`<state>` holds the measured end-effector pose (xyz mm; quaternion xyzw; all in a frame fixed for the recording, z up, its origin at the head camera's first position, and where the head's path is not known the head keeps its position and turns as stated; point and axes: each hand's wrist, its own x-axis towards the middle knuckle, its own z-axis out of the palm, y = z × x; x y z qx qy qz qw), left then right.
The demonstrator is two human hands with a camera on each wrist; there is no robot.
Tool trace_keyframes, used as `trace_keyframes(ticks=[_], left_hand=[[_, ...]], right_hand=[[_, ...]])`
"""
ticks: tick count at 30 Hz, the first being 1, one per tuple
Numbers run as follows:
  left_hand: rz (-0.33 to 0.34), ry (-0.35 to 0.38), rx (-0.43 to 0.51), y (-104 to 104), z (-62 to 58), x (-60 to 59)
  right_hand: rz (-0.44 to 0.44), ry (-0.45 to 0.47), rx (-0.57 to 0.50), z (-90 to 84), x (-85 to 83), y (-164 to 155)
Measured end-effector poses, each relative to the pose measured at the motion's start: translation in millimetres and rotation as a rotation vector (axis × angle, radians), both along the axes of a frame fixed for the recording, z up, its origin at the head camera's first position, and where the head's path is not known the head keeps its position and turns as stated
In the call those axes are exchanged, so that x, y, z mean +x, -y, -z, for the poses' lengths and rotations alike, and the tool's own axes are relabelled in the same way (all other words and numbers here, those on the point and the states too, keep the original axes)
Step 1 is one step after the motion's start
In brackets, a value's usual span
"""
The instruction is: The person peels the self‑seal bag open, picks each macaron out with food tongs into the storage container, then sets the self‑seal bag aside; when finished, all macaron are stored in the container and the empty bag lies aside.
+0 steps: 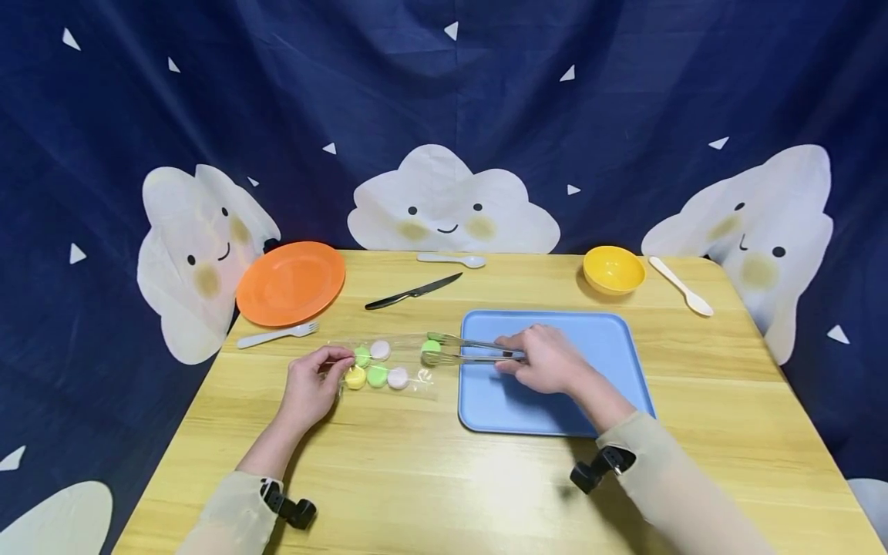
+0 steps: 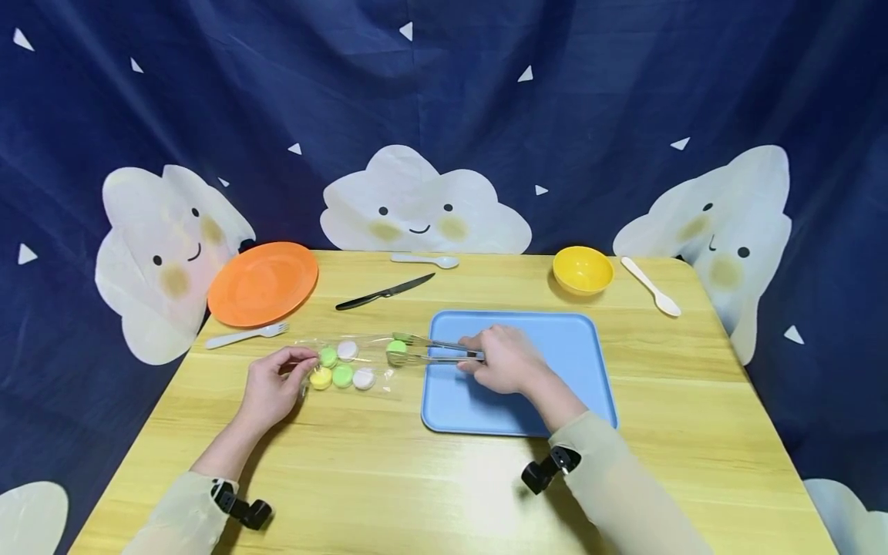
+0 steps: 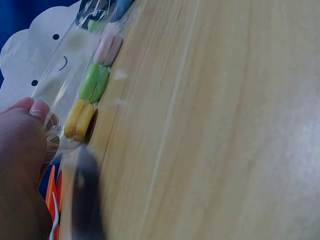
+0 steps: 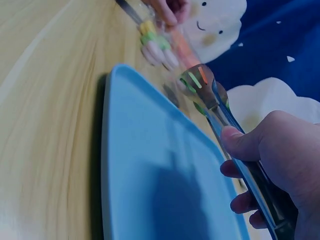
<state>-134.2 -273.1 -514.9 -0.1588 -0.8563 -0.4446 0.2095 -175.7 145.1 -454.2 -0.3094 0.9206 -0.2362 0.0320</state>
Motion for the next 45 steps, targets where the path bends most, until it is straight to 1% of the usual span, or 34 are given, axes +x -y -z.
trace_keyframes(ticks=[7, 13, 18, 21, 26, 30, 38, 42, 45], left_hand=[[-0.019, 0.028, 0.009, -0.3, -2.9, 0.3], [-0.013, 0.058, 0.036, 0.2, -2.9, -0.6], [-0.013, 0.081, 0.058, 1.4, -2.6, -0.8], [-0.011, 0.087, 0.061, 1.9, -2.7, -0.5], [-0.004, 0.073, 0.055, 0.8, -4.0, 0.2], [0.002, 0.072, 0.059, 0.7, -4.0, 0.2], [0.01, 0.068, 0.071, 1.8, -1.4, -0.3], [0.014, 0.077, 0.074, 1.4, -1.7, -0.9], [0.015, 0.08, 0.077, 1.2, -1.7, -1.5]], right_hand=[[0.046, -0.042, -0.023, -7.4, 6.8, -31.8], [0.104, -0.064, -0.019, -15.3, 13.4, -59.4], [0.159, -0.049, 0.009, -15.0, 14.0, -78.1], [0.172, -0.029, -0.002, -12.6, 13.0, -86.7], [0.203, -0.004, -0.003, -7.0, 11.0, -96.3], [0.233, -0.002, 0.02, -2.0, 10.3, -101.4], [0.255, 0.008, 0.047, 6.4, 9.8, -104.8], [0.266, 0.014, 0.055, 5.7, 9.7, -103.6], [0.248, -0.001, 0.049, 0.1, 11.1, -97.7]])
